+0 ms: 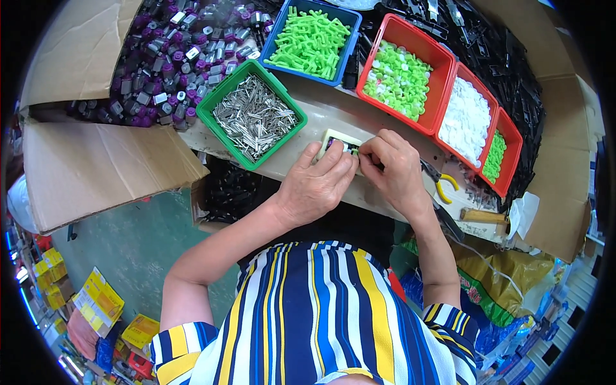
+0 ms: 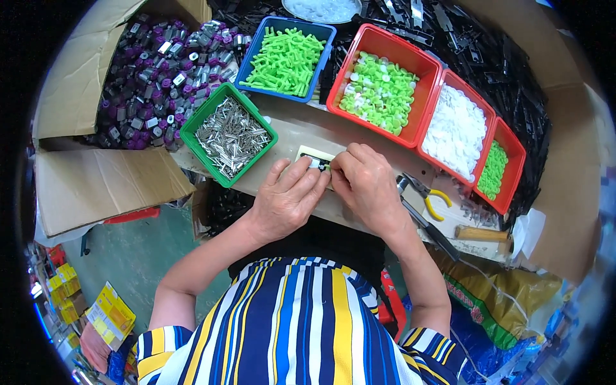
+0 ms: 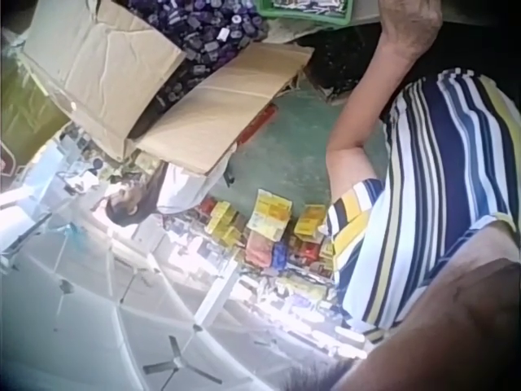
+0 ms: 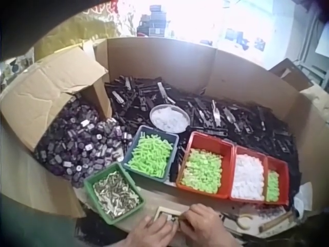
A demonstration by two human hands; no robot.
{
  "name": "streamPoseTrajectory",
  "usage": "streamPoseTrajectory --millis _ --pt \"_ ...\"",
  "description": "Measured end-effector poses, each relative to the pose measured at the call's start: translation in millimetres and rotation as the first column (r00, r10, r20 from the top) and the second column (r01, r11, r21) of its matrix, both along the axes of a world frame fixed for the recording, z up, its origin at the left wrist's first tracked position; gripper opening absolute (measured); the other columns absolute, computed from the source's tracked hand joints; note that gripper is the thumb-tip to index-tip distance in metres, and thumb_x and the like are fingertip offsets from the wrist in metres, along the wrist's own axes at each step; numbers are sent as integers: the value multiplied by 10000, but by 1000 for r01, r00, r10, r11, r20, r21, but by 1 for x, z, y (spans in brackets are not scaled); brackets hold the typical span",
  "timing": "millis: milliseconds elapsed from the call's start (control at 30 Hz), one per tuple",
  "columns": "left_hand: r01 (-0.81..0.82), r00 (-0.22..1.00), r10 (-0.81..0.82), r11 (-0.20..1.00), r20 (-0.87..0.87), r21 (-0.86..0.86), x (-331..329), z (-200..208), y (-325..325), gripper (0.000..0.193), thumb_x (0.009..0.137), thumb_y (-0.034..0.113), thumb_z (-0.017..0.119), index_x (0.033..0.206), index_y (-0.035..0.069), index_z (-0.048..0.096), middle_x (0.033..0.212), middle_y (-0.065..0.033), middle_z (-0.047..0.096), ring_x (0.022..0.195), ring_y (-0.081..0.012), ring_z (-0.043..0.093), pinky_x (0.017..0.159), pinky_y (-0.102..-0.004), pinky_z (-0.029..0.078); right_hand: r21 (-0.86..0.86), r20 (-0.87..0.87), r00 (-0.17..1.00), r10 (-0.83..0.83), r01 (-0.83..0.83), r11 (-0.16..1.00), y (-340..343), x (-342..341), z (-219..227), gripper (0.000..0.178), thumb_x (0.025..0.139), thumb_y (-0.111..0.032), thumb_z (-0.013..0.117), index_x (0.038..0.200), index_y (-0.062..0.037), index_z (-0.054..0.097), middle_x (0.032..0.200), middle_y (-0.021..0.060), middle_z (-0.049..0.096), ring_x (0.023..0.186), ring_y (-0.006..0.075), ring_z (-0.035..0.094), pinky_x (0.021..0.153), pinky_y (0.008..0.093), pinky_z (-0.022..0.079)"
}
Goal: Assembling small plastic components at a factory workbench using hands and small tools.
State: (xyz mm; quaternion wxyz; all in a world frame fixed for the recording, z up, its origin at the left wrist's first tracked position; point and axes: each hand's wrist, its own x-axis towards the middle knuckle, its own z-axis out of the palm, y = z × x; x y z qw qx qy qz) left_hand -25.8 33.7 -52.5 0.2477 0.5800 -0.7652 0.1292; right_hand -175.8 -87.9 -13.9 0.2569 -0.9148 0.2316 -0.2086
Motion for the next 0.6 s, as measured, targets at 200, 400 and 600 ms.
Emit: streamPoseTrajectory --millis 200,400,600 --pt "0 1000 1 1000 -17 29 -2 4 1 287 827 121 651 1088 8 689 1035 -81 624 1090 -248 582 963 -424 409 20 -7 1000 -6 6 1000 1 -1 1 153 738 33 727 838 -6 618 761 96 545 671 243 595 591 346 481" --pt "-9 997 11 999 -72 31 -2 5 1 302 803 116 686 1080 -4 688 1022 -84 619 1078 -256 582 958 -425 412 162 -33 999 -20 25 986 -6 -12 3 112 813 28 729 883 22 643 809 93 576 690 204 633 629 304 511" --pt "46 961 -53 998 -271 -34 12 6 8 311 751 33 735 1060 23 705 1023 -89 620 1061 -294 586 882 -433 470 134 -14 1000 -16 18 991 -4 -13 3 112 819 11 740 894 22 657 808 93 578 702 202 642 629 304 509"
